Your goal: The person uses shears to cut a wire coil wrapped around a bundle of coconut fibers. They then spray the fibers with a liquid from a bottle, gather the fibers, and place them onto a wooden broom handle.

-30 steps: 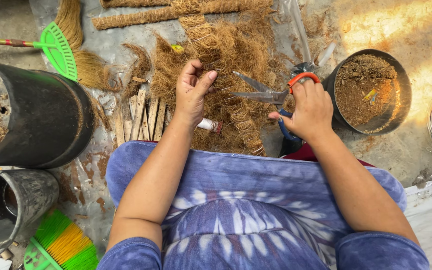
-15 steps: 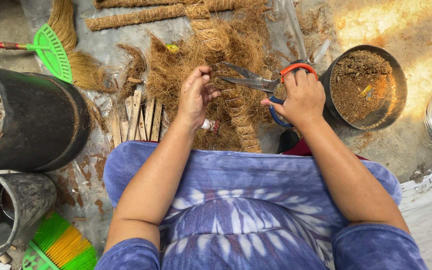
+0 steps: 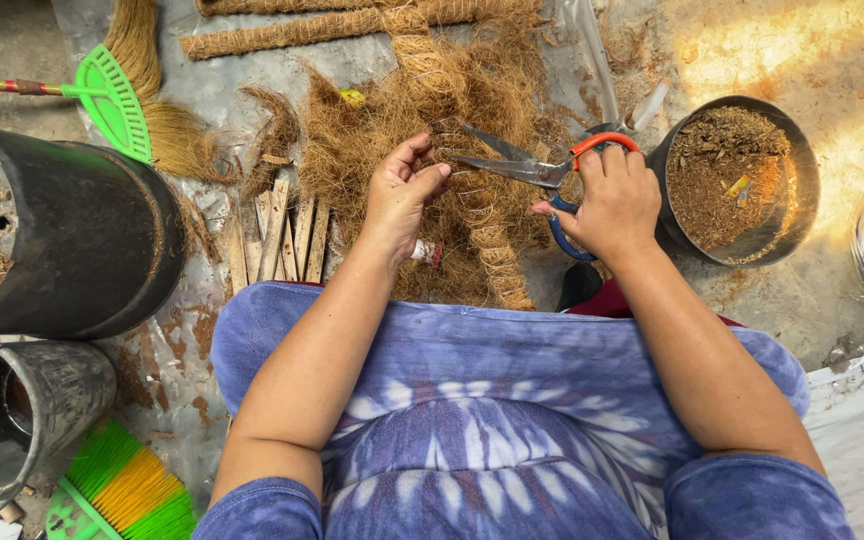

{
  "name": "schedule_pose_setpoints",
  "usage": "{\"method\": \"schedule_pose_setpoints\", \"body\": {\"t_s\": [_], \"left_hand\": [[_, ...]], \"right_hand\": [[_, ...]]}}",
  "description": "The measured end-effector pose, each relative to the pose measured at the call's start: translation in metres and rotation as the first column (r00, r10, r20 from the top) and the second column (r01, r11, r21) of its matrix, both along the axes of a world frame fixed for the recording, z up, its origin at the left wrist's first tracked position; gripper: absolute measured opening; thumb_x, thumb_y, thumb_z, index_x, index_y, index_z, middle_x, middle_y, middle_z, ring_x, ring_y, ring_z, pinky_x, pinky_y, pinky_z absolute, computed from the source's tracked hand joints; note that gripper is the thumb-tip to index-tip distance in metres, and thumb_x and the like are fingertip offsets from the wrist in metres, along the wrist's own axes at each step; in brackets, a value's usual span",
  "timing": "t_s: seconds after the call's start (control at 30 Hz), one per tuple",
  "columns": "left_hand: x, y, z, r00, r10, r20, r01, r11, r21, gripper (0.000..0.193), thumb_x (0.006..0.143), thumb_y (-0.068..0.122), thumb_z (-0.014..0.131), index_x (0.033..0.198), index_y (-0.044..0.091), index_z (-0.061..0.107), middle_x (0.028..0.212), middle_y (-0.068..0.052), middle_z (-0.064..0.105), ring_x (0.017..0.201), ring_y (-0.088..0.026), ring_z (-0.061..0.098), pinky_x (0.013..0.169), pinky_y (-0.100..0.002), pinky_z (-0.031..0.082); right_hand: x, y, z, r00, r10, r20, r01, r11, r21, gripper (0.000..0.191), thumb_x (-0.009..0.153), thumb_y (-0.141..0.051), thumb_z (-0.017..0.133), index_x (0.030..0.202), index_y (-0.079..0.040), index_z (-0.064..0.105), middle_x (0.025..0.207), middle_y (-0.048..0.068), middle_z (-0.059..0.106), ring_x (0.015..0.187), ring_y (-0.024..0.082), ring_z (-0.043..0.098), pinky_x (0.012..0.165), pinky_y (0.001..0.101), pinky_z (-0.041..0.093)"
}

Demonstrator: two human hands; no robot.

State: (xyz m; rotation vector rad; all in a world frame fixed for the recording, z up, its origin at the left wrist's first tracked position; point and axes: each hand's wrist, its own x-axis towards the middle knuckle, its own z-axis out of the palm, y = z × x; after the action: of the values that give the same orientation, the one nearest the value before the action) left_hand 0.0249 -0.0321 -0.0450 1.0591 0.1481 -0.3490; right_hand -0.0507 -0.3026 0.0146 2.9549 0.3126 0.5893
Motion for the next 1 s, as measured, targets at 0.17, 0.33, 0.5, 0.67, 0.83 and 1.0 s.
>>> {"method": "schedule_pose_setpoints", "body": {"t_s": [0.17,0.33,0.5,0.67,0.83,1.0], "left_hand": [[-0.002,-0.001,-0.002,1.000,0.009,-0.013,-0.009,1.000,0.004,0.055,0.088,-0.005,0.073,0.140,-0.001,0.056,0.105,-0.006,0.066,0.090,-0.012,0.067,0.080,-0.025,0.060],[-0.005,-0.004,-0.003,1.000,-0.023,-0.015,0.023,1.000,-0.017,0.054,0.086,-0.005,0.075,0.137,0.000,0.058,0.105,-0.005,0.068,0.089,-0.011,0.068,0.080,-0.025,0.060],[-0.007,-0.006,-0.003,0.998,-0.052,-0.039,0.052,0.999,-0.008,0.049,0.085,-0.004,0.076,0.131,0.001,0.062,0.103,-0.004,0.069,0.088,-0.011,0.068,0.078,-0.025,0.060],[-0.006,-0.006,-0.006,0.999,-0.030,-0.045,0.030,1.000,0.006,0.045,0.087,-0.002,0.077,0.130,0.000,0.064,0.102,-0.004,0.068,0.087,-0.012,0.067,0.078,-0.027,0.059],[-0.005,-0.003,-0.008,0.999,-0.013,-0.048,0.013,1.000,-0.011,0.046,0.087,-0.002,0.076,0.131,0.002,0.062,0.102,-0.004,0.067,0.089,-0.013,0.068,0.080,-0.029,0.061],[-0.005,-0.001,-0.006,0.998,-0.015,-0.059,0.015,1.000,0.004,0.044,0.087,-0.001,0.075,0.130,0.002,0.063,0.102,-0.003,0.066,0.090,-0.013,0.068,0.080,-0.029,0.063]], "right_hand": [[0.001,0.005,0.000,1.000,0.004,0.023,-0.004,1.000,-0.001,0.079,0.077,-0.081,0.072,0.109,-0.009,0.068,0.100,0.008,0.056,0.095,0.030,0.055,0.072,0.0419,0.044],[0.007,0.010,0.001,1.000,0.007,0.028,-0.007,1.000,-0.003,0.079,0.078,-0.082,0.072,0.109,-0.009,0.068,0.100,0.008,0.056,0.094,0.030,0.055,0.072,0.0417,0.044],[0.010,0.015,-0.003,0.998,0.049,0.045,-0.050,0.999,0.017,0.075,0.075,-0.079,0.075,0.105,-0.010,0.068,0.094,0.008,0.057,0.086,0.028,0.059,0.066,0.0404,0.048],[0.010,0.013,-0.012,0.997,0.077,-0.004,-0.076,0.990,0.122,0.069,0.077,-0.073,0.080,0.100,-0.009,0.067,0.086,0.007,0.060,0.077,0.027,0.064,0.064,0.0393,0.051],[0.007,0.009,-0.012,0.993,0.077,-0.090,-0.058,0.978,0.200,0.069,0.082,-0.073,0.079,0.098,-0.008,0.066,0.084,0.005,0.063,0.076,0.027,0.065,0.064,0.0390,0.052],[0.009,0.011,0.002,0.995,0.086,0.050,-0.089,0.993,0.080,0.074,0.077,-0.076,0.074,0.103,-0.007,0.068,0.090,0.008,0.060,0.082,0.028,0.062,0.063,0.0389,0.050]]}}
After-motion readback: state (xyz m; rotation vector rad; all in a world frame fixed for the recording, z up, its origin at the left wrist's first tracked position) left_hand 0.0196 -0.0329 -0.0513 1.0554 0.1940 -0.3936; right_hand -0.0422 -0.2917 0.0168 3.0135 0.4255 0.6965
